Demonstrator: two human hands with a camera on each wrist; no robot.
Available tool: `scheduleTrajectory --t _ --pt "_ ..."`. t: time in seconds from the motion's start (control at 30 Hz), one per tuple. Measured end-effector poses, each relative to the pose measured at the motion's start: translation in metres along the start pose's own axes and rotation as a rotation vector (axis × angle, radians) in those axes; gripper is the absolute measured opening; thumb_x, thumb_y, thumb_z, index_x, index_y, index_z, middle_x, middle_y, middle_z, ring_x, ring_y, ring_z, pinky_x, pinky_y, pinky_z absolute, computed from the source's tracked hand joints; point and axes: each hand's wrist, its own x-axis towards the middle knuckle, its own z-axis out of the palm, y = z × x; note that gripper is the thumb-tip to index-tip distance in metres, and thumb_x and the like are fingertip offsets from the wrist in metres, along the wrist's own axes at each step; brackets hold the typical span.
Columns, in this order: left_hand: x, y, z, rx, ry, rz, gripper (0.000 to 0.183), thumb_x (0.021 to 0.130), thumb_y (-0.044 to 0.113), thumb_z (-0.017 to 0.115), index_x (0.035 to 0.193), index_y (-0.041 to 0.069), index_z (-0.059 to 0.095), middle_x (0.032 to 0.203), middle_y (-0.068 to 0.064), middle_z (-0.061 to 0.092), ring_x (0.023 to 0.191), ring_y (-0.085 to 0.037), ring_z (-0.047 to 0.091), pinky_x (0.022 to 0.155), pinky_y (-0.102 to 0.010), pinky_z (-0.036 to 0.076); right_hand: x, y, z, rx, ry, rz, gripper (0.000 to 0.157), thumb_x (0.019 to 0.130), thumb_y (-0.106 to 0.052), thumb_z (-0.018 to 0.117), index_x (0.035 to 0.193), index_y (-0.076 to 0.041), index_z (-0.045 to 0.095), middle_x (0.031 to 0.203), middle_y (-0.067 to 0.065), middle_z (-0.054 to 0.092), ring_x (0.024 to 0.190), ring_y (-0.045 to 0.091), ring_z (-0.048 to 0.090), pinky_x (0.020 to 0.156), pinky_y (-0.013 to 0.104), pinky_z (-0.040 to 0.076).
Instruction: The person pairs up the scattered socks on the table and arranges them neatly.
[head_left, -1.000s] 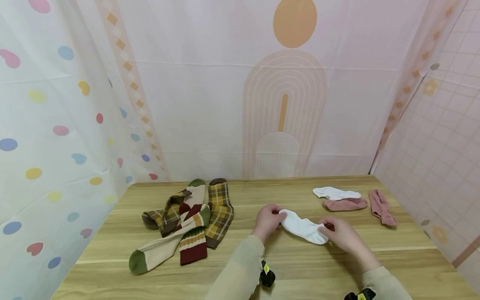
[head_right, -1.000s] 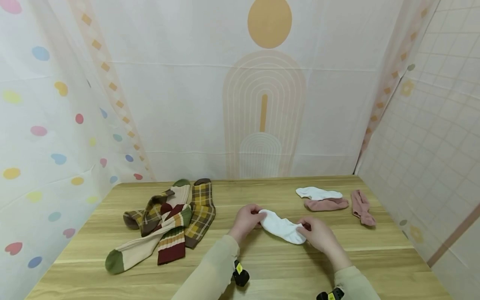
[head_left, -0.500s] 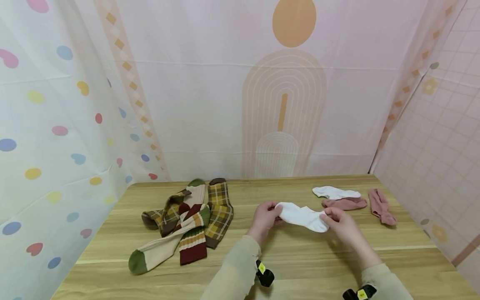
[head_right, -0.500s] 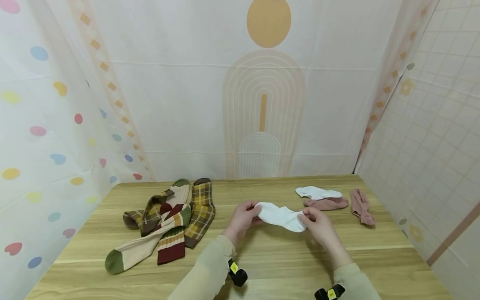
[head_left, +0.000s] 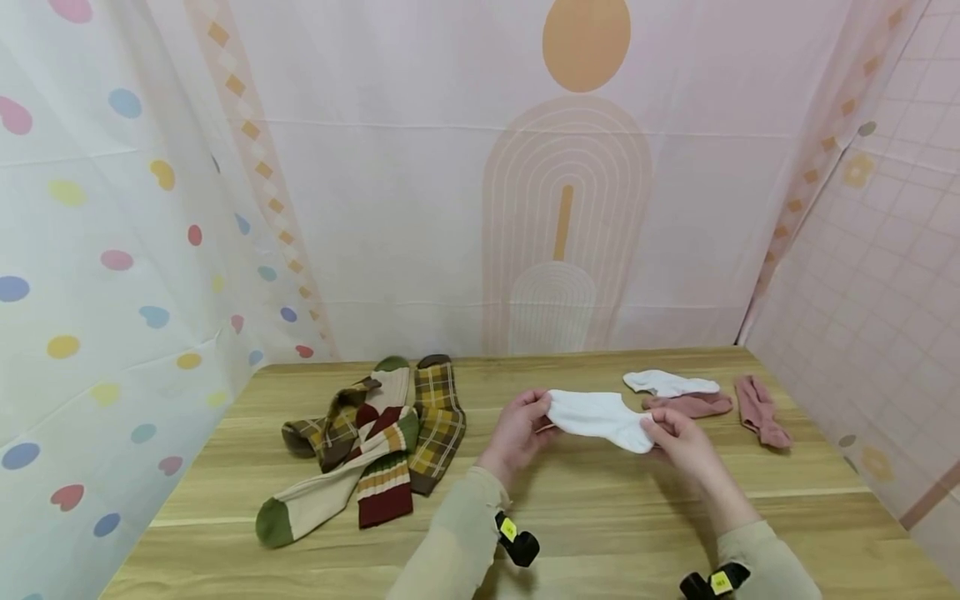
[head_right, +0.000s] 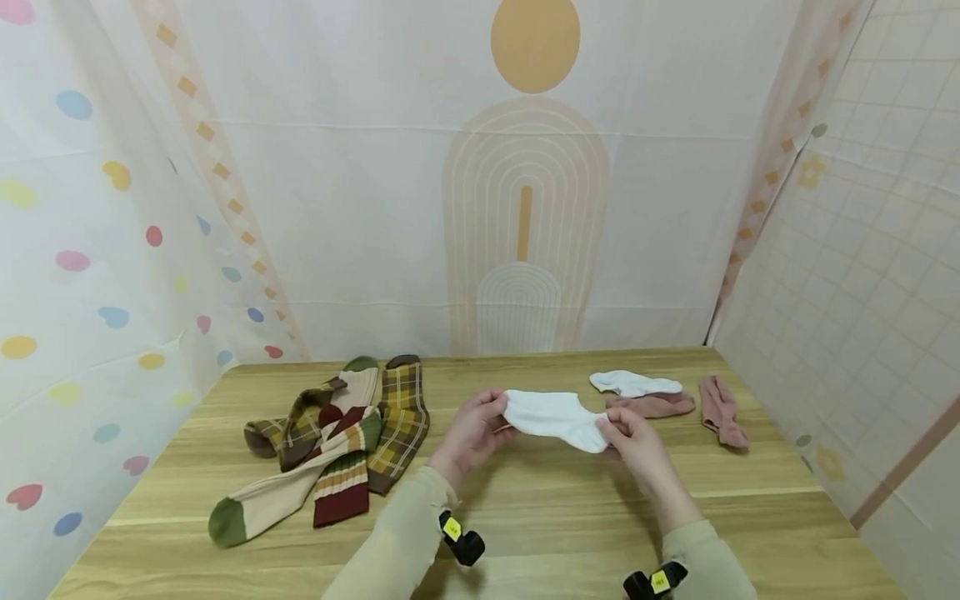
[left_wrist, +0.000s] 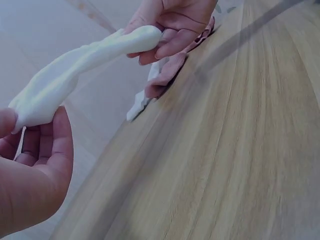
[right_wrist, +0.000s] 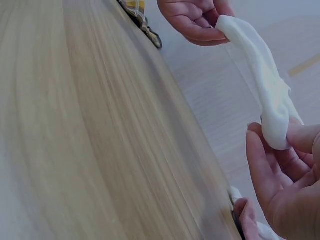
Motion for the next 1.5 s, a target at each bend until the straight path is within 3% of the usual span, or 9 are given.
scheduleTrajectory --t 0.23,0.4,0.57,0.73,1.07,1.27,1.5 --pt "0.0 0.007 -0.012 -0.006 -0.041 0.038 0.022 0.102 0.003 0.049 0.085 0.013 0.06 0.091 -0.003 0.062 0.083 -0.013 0.062 0.078 -0.031 0.054 0.004 -0.002 0.006 0.099 0.023 -0.004 0.01 0.103 -0.006 0.052 0.102 0.003 0.056 0.085 -0.002 0.057 0.077 0.005 0.059 0.071 0.027 0.057" --pt "-0.001 0.012 -0.018 0.063 -0.036 0.044 0.018 0.1 0.003 0.053 0.088 0.01 0.063 0.09 -0.002 0.063 0.082 -0.013 0.063 0.078 -0.03 0.055 0.006 -0.006 0.009 0.092 0.018 -0.039 0.01 0.103 -0.006 0.052 0.102 0.003 0.054 0.085 -0.001 0.054 0.077 0.005 0.056 0.071 0.028 0.056" --pt "-0.002 0.018 -0.023 0.155 -0.023 0.05 0.008 0.099 0.003 0.057 0.097 0.002 0.065 0.093 -0.003 0.063 0.083 -0.014 0.063 0.077 -0.03 0.056 0.01 -0.012 0.014 0.073 -0.002 -0.046 0.017 0.103 -0.009 0.053 0.109 0.008 0.052 0.087 -0.001 0.054 0.079 0.004 0.055 0.072 0.025 0.054" --pt "-0.003 0.024 -0.029 0.219 -0.025 0.077 0.014 0.097 0.001 0.059 0.107 -0.009 0.063 0.097 -0.006 0.061 0.087 -0.016 0.062 0.08 -0.032 0.056 0.014 -0.018 0.019 0.029 -0.001 -0.045 0.023 0.102 -0.012 0.055 0.113 0.009 0.052 0.089 -0.002 0.054 0.08 0.003 0.053 0.073 0.024 0.053" --pt "-0.007 0.03 -0.044 0.278 0.04 0.1 0.016 0.096 -0.001 0.061 0.11 -0.01 0.062 0.1 -0.009 0.061 0.086 -0.016 0.061 0.079 -0.031 0.057 0.024 -0.023 0.033 0.018 -0.002 -0.08 0.025 0.101 -0.008 0.057 0.113 0.013 0.054 0.083 -0.004 0.056 0.074 0.003 0.054 0.069 0.021 0.053" --pt "-0.009 0.032 -0.053 0.299 0.093 0.107 0.015 0.095 -0.003 0.062 0.108 -0.009 0.063 0.097 -0.009 0.061 0.085 -0.017 0.061 0.078 -0.031 0.057 0.03 -0.025 0.041 0.057 0.003 -0.081 0.015 0.101 -0.008 0.058 0.106 0.007 0.056 0.078 -0.003 0.052 0.068 0.005 0.048 0.063 0.02 0.049" --pt "-0.01 0.038 -0.058 0.303 0.117 0.134 0.016 0.095 -0.003 0.062 0.109 -0.011 0.062 0.096 -0.009 0.061 0.083 -0.016 0.061 0.076 -0.032 0.058 0.035 -0.029 0.049 0.147 -0.017 -0.06 0.006 0.1 -0.004 0.057 0.103 0.001 0.058 0.08 -0.006 0.057 0.071 0.004 0.052 0.064 0.019 0.049"
